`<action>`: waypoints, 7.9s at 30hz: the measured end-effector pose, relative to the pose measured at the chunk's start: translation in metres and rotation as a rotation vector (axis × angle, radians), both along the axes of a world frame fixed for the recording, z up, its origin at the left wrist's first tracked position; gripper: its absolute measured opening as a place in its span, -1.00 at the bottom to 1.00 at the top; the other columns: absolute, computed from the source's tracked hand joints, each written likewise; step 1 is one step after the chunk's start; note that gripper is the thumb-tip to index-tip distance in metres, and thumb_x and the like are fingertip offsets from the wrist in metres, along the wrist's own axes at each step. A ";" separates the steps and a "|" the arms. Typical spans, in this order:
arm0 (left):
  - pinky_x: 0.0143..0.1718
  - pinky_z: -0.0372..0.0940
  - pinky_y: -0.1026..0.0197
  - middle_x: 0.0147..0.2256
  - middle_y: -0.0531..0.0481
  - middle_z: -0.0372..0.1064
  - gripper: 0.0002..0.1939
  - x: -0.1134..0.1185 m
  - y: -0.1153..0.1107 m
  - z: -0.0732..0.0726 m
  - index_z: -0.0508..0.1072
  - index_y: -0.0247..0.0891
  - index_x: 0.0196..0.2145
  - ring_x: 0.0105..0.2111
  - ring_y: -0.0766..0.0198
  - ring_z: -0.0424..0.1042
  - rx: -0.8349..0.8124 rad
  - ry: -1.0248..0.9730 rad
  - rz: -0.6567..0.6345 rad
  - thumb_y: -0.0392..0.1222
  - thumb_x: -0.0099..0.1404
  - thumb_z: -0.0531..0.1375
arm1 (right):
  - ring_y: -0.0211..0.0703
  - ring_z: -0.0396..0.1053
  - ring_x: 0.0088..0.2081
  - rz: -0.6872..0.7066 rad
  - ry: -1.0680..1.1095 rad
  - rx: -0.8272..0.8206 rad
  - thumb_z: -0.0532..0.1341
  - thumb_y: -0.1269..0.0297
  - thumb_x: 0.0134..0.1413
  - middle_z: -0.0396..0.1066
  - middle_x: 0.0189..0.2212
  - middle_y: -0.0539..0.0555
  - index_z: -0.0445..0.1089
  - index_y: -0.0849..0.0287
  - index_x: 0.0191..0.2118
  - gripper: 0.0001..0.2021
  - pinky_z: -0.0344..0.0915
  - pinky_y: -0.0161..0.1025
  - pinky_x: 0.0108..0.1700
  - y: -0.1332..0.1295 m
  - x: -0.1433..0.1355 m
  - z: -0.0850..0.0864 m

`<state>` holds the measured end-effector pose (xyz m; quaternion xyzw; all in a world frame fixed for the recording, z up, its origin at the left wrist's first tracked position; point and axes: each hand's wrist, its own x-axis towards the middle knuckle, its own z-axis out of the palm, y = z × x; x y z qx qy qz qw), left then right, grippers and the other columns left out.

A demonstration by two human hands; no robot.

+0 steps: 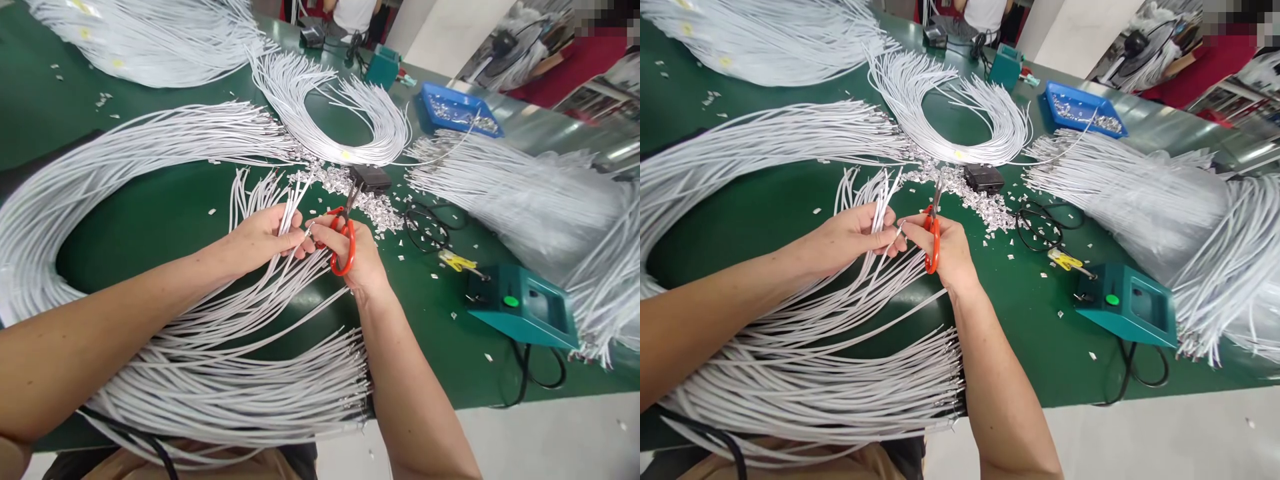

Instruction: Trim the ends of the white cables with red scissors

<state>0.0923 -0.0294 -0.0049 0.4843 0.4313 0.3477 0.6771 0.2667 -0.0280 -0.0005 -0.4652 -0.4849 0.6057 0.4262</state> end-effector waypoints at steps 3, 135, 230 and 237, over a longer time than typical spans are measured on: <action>-0.26 0.31 0.14 -0.43 0.05 0.48 -0.76 0.000 -0.001 0.000 0.24 -0.22 -0.34 -0.37 0.26 0.50 0.023 0.042 0.027 -0.20 0.19 0.29 | -0.28 0.30 -0.43 -0.045 -0.039 0.048 0.37 0.27 -0.15 0.41 -0.53 -0.05 0.52 0.16 -0.47 -0.91 0.25 -0.23 -0.25 -0.002 -0.004 -0.002; -0.41 0.22 0.26 -0.40 0.07 0.51 -0.79 -0.002 -0.011 0.015 0.57 -0.17 -0.23 -0.55 0.35 0.31 0.444 0.609 0.319 -0.07 0.22 0.23 | -0.19 0.25 -0.45 -0.065 -1.154 0.449 0.16 0.12 0.18 0.32 -0.51 0.07 0.31 0.15 -0.55 -0.68 0.06 -0.25 -0.41 -0.013 -0.010 -0.003; -0.12 0.36 0.14 -0.26 -0.02 0.52 -0.68 -0.009 -0.002 0.007 0.53 -0.21 -0.09 -0.22 0.23 0.49 0.094 0.185 0.025 -0.09 0.20 0.32 | -0.24 0.38 -0.38 -0.471 -0.154 0.257 0.33 0.22 -0.03 0.46 -0.45 -0.02 0.49 0.15 -0.45 -0.88 0.35 -0.20 -0.20 0.001 0.005 0.000; -0.09 0.40 0.09 -0.39 0.04 0.50 -0.64 -0.014 0.003 0.001 0.53 -0.22 -0.15 -0.31 0.22 0.53 0.028 0.247 -0.021 -0.09 0.09 0.40 | -0.24 0.38 -0.35 -0.563 -0.213 0.478 0.28 0.24 0.06 0.45 -0.43 -0.02 0.47 0.12 -0.41 -0.90 0.34 -0.20 -0.16 -0.004 0.002 0.003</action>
